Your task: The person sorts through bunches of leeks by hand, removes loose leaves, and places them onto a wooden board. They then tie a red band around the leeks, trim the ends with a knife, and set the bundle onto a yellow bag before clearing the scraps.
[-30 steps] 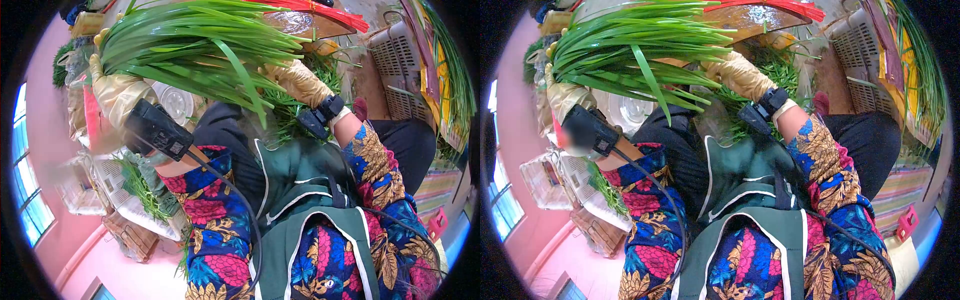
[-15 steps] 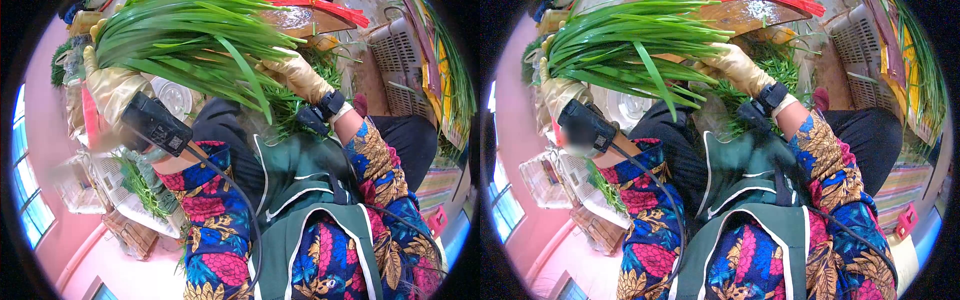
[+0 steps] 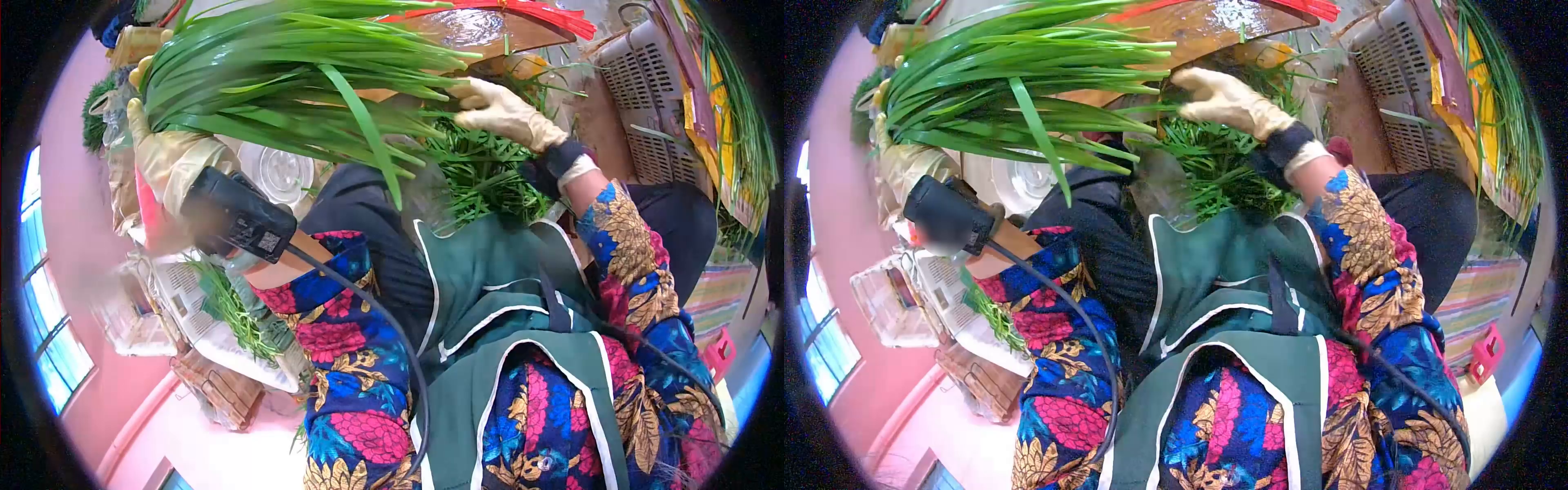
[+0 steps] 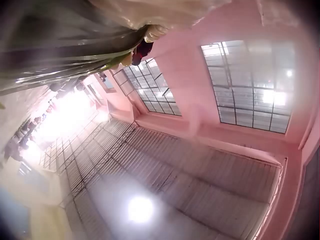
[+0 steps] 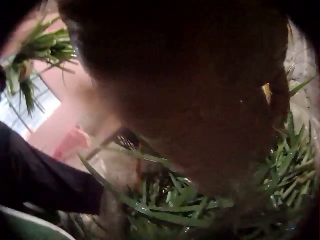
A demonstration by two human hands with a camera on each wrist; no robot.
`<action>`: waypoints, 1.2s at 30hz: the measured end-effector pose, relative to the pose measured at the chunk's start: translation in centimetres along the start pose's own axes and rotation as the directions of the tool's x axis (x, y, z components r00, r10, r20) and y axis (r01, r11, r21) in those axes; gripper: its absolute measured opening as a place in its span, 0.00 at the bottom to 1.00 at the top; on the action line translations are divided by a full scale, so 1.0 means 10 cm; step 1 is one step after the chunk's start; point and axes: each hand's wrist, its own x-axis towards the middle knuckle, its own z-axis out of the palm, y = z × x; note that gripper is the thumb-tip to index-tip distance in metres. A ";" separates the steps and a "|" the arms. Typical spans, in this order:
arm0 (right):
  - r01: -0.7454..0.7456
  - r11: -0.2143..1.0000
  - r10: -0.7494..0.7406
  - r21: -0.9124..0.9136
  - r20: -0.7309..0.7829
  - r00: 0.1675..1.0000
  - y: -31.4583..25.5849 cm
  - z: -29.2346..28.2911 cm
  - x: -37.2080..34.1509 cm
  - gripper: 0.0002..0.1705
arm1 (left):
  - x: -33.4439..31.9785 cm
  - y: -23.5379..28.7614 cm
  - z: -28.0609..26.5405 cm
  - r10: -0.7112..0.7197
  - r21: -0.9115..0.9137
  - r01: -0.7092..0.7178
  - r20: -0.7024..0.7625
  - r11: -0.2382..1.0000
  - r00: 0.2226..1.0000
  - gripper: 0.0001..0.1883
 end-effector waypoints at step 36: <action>-0.103 0.951 0.093 0.293 0.049 0.994 -0.19 0.05 -0.04 0.11 | -0.03 0.04 -0.05 -0.277 -0.332 0.361 0.275 0.872 0.921 0.14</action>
